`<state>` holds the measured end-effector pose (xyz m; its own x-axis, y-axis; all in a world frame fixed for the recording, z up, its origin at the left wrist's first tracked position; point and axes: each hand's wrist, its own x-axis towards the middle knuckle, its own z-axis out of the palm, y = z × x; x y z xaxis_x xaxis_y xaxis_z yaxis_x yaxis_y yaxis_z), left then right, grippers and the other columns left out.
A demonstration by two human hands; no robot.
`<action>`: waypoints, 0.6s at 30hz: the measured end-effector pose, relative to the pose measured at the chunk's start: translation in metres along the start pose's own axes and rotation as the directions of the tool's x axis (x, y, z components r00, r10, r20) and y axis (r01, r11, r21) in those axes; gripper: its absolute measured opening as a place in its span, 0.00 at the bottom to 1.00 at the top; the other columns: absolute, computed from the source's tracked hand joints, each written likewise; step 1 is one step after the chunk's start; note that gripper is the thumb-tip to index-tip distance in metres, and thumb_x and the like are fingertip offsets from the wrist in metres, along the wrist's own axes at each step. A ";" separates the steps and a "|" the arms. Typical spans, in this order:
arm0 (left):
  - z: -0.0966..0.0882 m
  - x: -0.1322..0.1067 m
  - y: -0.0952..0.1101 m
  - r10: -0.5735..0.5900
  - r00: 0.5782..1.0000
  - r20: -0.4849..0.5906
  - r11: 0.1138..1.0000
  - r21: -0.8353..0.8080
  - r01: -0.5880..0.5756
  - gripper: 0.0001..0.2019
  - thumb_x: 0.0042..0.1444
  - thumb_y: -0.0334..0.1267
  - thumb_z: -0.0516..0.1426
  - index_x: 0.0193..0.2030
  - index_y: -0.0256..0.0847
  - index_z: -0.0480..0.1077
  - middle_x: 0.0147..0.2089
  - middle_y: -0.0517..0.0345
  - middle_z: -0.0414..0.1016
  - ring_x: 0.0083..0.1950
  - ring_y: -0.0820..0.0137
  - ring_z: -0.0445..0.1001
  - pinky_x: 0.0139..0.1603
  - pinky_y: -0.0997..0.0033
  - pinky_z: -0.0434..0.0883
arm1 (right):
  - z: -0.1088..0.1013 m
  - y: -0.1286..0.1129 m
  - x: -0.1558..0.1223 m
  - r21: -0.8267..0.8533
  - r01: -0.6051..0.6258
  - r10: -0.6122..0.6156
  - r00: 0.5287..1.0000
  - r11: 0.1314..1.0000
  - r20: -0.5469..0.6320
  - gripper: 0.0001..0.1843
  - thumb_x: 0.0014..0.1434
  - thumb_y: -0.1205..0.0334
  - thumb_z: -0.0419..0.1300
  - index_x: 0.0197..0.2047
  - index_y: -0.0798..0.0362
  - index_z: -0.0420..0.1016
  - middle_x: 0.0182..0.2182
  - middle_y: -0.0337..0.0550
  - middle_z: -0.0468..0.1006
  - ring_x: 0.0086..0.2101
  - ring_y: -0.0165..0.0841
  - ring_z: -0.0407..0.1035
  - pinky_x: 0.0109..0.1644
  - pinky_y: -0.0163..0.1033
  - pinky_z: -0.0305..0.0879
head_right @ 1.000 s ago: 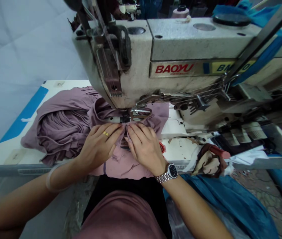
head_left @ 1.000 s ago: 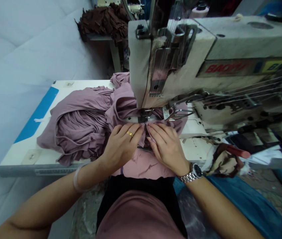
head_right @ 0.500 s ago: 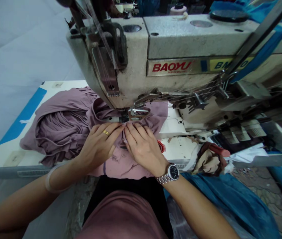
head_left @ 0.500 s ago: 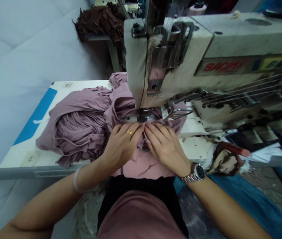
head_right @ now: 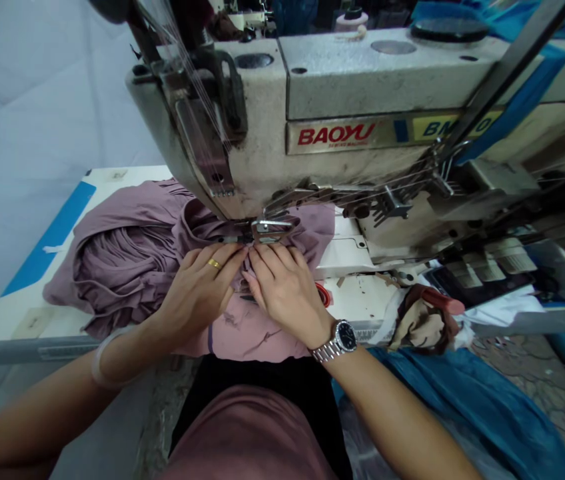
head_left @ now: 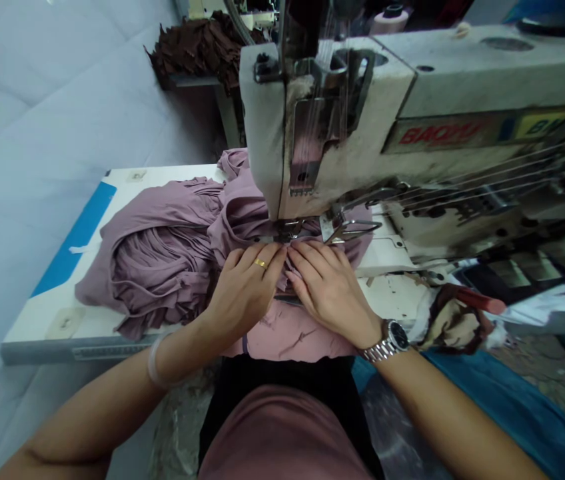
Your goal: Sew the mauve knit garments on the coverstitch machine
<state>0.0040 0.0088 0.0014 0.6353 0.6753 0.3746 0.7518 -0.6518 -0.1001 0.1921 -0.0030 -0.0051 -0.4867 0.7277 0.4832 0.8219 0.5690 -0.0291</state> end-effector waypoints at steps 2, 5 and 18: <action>-0.001 0.001 0.001 -0.008 1.000 0.005 1.000 -0.007 0.008 0.20 0.63 0.31 0.50 0.61 0.30 0.66 0.60 0.43 0.70 0.57 0.57 0.69 0.51 0.56 0.67 | 0.000 0.000 0.002 0.004 -0.006 0.006 1.000 1.000 0.000 0.20 0.68 0.60 0.52 0.57 0.62 0.70 0.56 0.52 0.73 0.53 0.43 0.65 0.56 0.50 0.61; -0.003 0.003 0.002 -0.025 1.000 0.014 0.999 -0.019 0.026 0.19 0.63 0.30 0.50 0.60 0.30 0.66 0.60 0.42 0.70 0.57 0.56 0.69 0.51 0.55 0.68 | 0.000 0.000 0.004 0.012 -0.015 0.015 1.000 1.000 0.011 0.20 0.68 0.60 0.51 0.58 0.61 0.70 0.56 0.52 0.73 0.53 0.43 0.65 0.55 0.50 0.60; 0.001 -0.006 -0.021 0.159 0.980 -0.120 0.967 -0.182 -0.179 0.12 0.65 0.32 0.53 0.53 0.35 0.72 0.55 0.47 0.75 0.53 0.62 0.74 0.51 0.61 0.72 | 0.006 0.005 -0.007 0.190 0.071 -0.039 0.985 0.979 -0.166 0.12 0.62 0.69 0.57 0.49 0.57 0.74 0.46 0.48 0.79 0.47 0.37 0.69 0.51 0.46 0.66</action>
<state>-0.0156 0.0186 -0.0002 0.7209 0.5165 0.4621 0.5810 -0.8139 0.0035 0.1982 -0.0029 -0.0137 -0.4626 0.6309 0.6229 0.7137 0.6818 -0.1606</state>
